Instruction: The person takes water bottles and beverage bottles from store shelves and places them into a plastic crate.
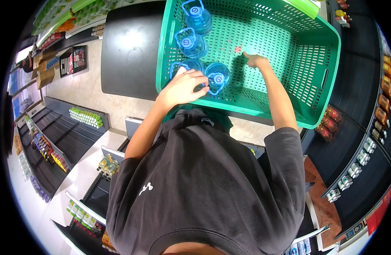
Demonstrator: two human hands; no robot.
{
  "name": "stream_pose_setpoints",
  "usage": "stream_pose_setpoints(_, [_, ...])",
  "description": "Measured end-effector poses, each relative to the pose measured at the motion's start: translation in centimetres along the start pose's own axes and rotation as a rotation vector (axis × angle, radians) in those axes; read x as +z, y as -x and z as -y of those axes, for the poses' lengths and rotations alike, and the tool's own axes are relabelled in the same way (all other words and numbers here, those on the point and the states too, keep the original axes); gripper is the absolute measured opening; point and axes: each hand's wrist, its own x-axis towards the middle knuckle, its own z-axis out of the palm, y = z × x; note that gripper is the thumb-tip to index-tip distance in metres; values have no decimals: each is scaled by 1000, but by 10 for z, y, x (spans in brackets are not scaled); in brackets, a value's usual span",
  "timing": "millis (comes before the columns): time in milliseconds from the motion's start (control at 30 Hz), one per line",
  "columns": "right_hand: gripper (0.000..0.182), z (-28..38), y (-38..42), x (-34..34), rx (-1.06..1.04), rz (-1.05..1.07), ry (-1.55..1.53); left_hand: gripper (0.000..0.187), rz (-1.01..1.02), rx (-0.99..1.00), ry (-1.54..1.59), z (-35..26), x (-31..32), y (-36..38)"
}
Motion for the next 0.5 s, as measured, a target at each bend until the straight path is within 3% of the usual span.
stream_pose_setpoints(300, [84, -3, 3, 1, -33, 9, 41, 21, 5, -2, -6, 1, 1, 0])
stream_pose_setpoints(433, [83, -3, -3, 6, -27, -4, 46, 22, 36, -26, -11, -3, -3, -1])
stream_pose_setpoints(500, [92, -2, -8, 7, 7, -14, 29, 22, 23, -17, 1, -1, 0, 0])
